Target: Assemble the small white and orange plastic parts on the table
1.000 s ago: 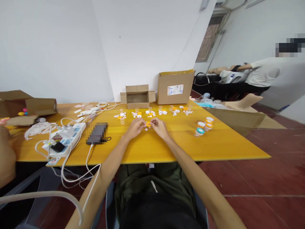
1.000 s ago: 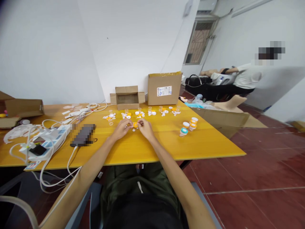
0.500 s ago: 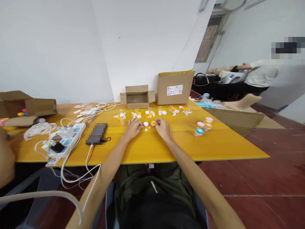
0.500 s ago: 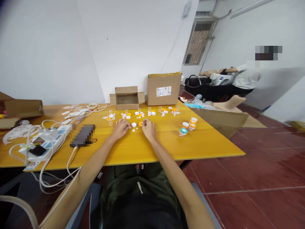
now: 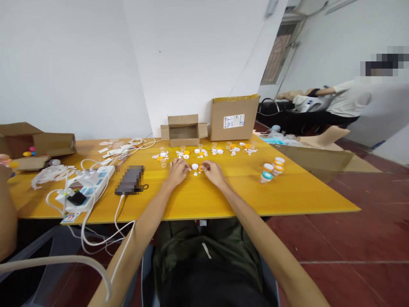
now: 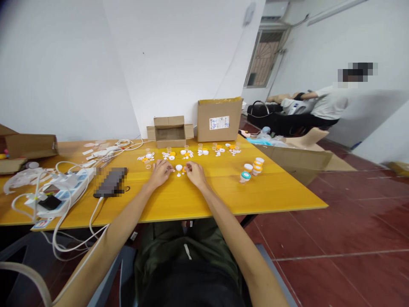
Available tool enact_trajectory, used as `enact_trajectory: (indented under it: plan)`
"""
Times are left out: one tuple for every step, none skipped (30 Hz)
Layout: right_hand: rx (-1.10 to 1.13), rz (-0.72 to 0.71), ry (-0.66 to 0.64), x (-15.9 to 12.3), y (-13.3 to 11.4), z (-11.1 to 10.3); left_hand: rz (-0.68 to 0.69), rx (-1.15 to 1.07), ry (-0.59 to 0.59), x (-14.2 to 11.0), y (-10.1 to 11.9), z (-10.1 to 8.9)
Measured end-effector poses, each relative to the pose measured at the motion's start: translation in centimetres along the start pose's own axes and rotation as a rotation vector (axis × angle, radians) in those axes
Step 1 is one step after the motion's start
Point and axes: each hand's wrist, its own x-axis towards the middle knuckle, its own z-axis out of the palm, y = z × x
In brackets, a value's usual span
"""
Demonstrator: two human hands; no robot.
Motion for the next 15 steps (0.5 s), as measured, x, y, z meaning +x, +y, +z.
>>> enact_trajectory:
  plan:
    - [0.006,-0.019,-0.013,-0.01,-0.07,0.01,0.005,0.0,0.004,0.01,-0.09,0.06]
    - [0.006,-0.039,-0.025,-0.02,-0.11,0.0,0.014,-0.001,0.009,0.01,-0.19,0.12]
    - [0.001,-0.06,-0.037,-0.05,-0.15,-0.02,0.023,-0.003,0.015,0.02,-0.3,0.18]
    - [-0.01,-0.085,-0.05,-0.09,-0.19,-0.04,0.033,-0.004,0.019,0.02,-0.4,0.24]
    - [-0.023,-0.115,-0.062,-0.15,-0.25,-0.06,0.041,-0.005,0.023,0.02,-0.49,0.28]
    - [-0.039,-0.148,-0.075,-0.23,-0.31,-0.08,0.047,-0.005,0.024,0.02,-0.54,0.31]
    - [-0.054,-0.18,-0.09,-0.31,-0.39,-0.1,0.052,-0.003,0.023,0.01,-0.57,0.33]
    - [-0.069,-0.209,-0.107,-0.4,-0.47,-0.11,0.054,-0.001,0.021,0.0,-0.56,0.32]
    - [-0.082,-0.232,-0.125,-0.48,-0.55,-0.12,0.058,0.002,0.016,-0.02,-0.51,0.29]
    - [-0.095,-0.247,-0.142,-0.56,-0.62,-0.13,0.064,0.004,0.009,-0.05,-0.44,0.26]
    - [-0.106,-0.257,-0.157,-0.61,-0.68,-0.13,0.074,0.006,0.001,-0.08,-0.35,0.22]
    - [-0.112,-0.263,-0.169,-0.65,-0.71,-0.12,0.088,0.006,-0.009,-0.11,-0.25,0.18]
    - [-0.114,-0.267,-0.177,-0.68,-0.73,-0.11,0.104,0.005,-0.018,-0.15,-0.16,0.14]
    - [-0.11,-0.269,-0.182,-0.69,-0.74,-0.09,0.12,0.004,-0.028,-0.18,-0.07,0.12]
    - [-0.105,-0.268,-0.185,-0.69,-0.74,-0.06,0.131,0.004,-0.036,-0.21,0.0,0.1]
